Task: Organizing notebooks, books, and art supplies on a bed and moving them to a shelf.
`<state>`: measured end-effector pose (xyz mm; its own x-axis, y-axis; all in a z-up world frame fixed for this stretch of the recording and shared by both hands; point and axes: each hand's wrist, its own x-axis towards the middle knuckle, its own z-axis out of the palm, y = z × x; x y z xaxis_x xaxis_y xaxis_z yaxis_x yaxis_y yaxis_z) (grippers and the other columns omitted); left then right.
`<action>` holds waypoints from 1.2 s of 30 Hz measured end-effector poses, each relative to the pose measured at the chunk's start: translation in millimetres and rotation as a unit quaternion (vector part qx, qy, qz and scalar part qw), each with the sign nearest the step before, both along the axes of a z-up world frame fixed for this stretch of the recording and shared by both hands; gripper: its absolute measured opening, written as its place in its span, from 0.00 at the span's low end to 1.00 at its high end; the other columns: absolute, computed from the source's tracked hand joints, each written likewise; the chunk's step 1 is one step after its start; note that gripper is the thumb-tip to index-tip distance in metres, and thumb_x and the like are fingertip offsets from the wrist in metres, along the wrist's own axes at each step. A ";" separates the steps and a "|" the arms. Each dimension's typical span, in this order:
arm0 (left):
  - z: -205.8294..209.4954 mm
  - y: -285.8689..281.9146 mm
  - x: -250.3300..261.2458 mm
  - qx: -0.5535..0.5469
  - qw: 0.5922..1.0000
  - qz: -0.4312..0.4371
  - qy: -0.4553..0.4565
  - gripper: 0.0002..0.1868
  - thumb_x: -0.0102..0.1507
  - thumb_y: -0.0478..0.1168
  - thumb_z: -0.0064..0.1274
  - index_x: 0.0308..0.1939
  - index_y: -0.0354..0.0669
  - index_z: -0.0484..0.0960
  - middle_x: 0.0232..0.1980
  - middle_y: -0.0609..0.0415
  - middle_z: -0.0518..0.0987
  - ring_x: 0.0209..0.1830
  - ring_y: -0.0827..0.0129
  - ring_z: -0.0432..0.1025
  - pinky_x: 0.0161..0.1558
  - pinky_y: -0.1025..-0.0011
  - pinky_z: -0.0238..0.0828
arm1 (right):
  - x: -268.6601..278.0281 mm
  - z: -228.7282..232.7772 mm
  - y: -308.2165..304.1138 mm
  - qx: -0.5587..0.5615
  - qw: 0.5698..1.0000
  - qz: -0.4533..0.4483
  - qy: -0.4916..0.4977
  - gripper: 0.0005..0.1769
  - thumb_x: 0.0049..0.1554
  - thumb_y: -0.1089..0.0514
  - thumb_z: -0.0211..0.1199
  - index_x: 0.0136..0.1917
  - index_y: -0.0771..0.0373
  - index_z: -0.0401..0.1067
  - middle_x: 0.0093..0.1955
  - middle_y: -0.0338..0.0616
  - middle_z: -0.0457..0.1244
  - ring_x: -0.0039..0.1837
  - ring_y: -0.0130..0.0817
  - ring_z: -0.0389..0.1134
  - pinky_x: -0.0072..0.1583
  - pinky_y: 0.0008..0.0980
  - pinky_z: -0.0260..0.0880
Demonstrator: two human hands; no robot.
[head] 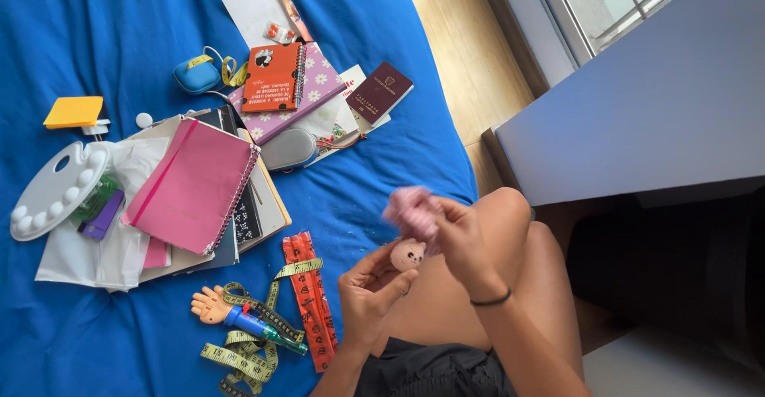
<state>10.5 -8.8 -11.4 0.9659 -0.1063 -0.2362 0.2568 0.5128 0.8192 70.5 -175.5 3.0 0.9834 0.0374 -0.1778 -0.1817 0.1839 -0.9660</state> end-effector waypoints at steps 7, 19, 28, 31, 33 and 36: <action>-34.6 -4.4 -4.3 -0.045 0.999 0.026 0.000 0.23 0.58 0.24 0.61 0.58 0.27 0.80 0.47 0.48 0.86 0.45 0.72 0.80 0.47 0.74 0.79 | -31.6 -26.4 -15.4 0.025 0.995 0.069 -0.069 0.11 0.62 0.71 0.55 0.54 0.73 0.76 0.51 0.47 0.71 0.52 0.30 0.72 0.53 0.29 0.76; -15.7 -26.2 -0.4 -0.036 0.997 0.067 -0.019 0.24 0.59 0.25 0.64 0.60 0.28 0.82 0.47 0.48 0.84 0.43 0.71 0.77 0.42 0.74 0.75 | -37.5 -35.2 -14.6 -0.009 0.998 -0.008 -0.066 0.13 0.64 0.68 0.57 0.59 0.73 0.78 0.45 0.43 0.68 0.46 0.26 0.67 0.46 0.24 0.67; 10.2 -27.3 5.3 0.065 0.990 0.077 -0.096 0.26 0.57 0.26 0.65 0.59 0.31 0.80 0.55 0.53 0.80 0.53 0.69 0.79 0.50 0.73 0.80 | -17.6 -10.2 -15.4 0.145 0.985 -0.075 0.059 0.14 0.66 0.62 0.55 0.60 0.74 0.73 0.49 0.46 0.72 0.48 0.30 0.73 0.49 0.29 0.75; -5.4 -24.3 9.5 0.053 0.988 0.088 -0.112 0.25 0.57 0.23 0.64 0.58 0.30 0.80 0.56 0.55 0.76 0.55 0.72 0.76 0.53 0.75 0.76 | -28.3 4.8 0.0 0.124 0.992 -0.033 0.017 0.17 0.60 0.66 0.55 0.62 0.70 0.71 0.54 0.44 0.71 0.55 0.29 0.73 0.56 0.29 0.75; -8.4 -25.4 9.3 0.109 0.981 0.089 -0.136 0.23 0.56 0.22 0.64 0.56 0.30 0.81 0.54 0.55 0.76 0.53 0.74 0.74 0.54 0.76 0.74 | -36.6 2.8 0.9 0.032 0.998 0.007 -0.059 0.20 0.56 0.74 0.58 0.62 0.71 0.74 0.55 0.43 0.70 0.57 0.27 0.71 0.58 0.27 0.74; 8.4 -25.3 12.7 0.138 0.979 0.078 -0.128 0.21 0.55 0.22 0.64 0.53 0.32 0.82 0.52 0.55 0.79 0.52 0.74 0.77 0.51 0.76 0.76 | -37.4 15.8 8.4 -0.068 0.988 -0.012 -0.135 0.19 0.53 0.78 0.59 0.57 0.72 0.78 0.53 0.45 0.72 0.56 0.28 0.72 0.57 0.27 0.74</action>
